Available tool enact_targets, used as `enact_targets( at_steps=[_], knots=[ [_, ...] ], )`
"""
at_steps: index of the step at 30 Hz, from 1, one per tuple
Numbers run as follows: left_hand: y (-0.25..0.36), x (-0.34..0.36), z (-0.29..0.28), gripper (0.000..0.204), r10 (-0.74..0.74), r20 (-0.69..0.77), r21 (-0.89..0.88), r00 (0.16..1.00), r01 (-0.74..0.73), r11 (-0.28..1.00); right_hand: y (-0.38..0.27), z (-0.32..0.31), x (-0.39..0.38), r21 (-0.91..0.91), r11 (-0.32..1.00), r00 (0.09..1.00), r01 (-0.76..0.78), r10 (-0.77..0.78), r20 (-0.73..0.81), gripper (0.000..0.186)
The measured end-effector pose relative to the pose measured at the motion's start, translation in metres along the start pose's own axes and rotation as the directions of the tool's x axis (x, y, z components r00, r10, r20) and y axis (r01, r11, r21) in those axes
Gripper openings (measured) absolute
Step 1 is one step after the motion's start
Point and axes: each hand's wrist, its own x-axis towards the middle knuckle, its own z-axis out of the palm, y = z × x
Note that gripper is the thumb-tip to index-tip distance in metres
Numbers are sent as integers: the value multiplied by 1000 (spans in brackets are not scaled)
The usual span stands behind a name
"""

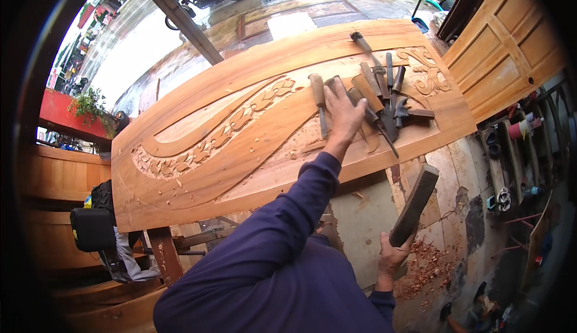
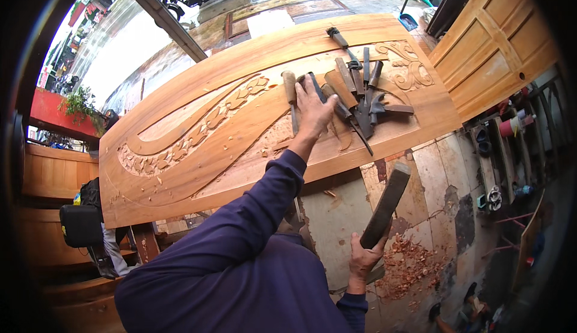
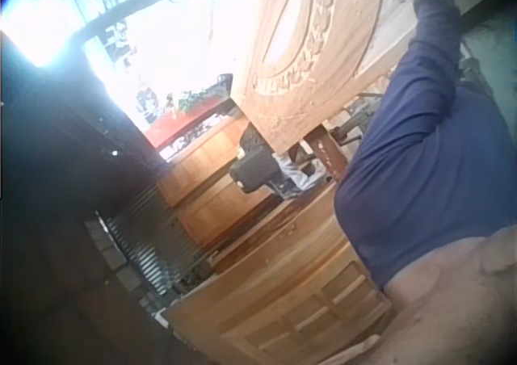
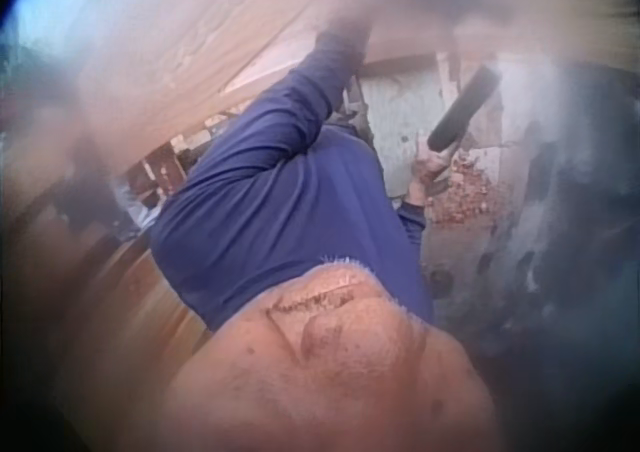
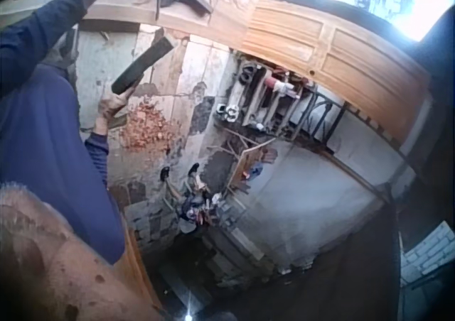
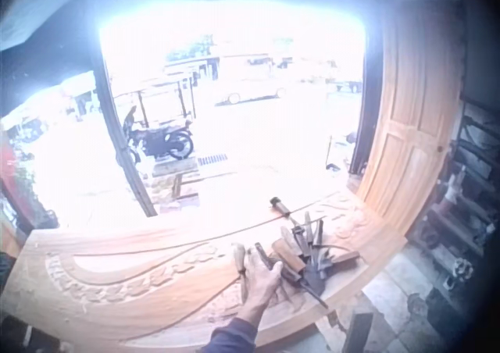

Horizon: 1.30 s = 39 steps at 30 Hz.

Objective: The person carves decorative floral patterns into a large wooden panel using a chisel and a wooden mallet. The person strikes the chisel with the mallet to remove wood shavings and defines the details of the design.

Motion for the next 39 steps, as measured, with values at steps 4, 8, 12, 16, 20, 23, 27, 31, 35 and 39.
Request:
enact_targets(
  at_steps=[4,8,12,16,20,23,27,31,35,39],
  knots=[
    [-23,-4,38,88,191,-8,414,982,-170,894,0,9,7,25,999,999,-36,36,-17,86],
    [-36,22,53,68,308,-90,367,947,-256,894,-8,20,5,76,994,992,-73,80,-93,84],
    [-23,48,66,84,202,-113,337,973,-153,929,-20,28,5,44,993,987,-114,118,-110,83],
    [-2,53,69,104,246,-109,360,963,-192,913,-26,47,12,42,995,977,-87,94,-189,82],
    [-1,90,75,101,277,-151,338,949,-214,917,-39,66,23,21,998,982,-56,59,-179,82],
    [-2,108,81,100,270,-173,353,947,-196,915,-40,77,32,15,998,990,-54,56,-133,81],
    [4,87,58,96,260,-102,252,960,-228,941,-37,91,50,35,999,996,-3,6,-90,77],
    [-38,51,-55,83,469,-79,299,880,-428,853,-39,107,60,32,999,999,40,-39,-27,74],
    [-72,43,-124,80,318,-194,332,928,-243,912,-70,139,74,42,998,997,35,-38,73,79],
    [-85,65,-120,88,203,-110,165,973,-184,969,-77,168,94,78,992,984,103,-113,138,75]
  ],
)
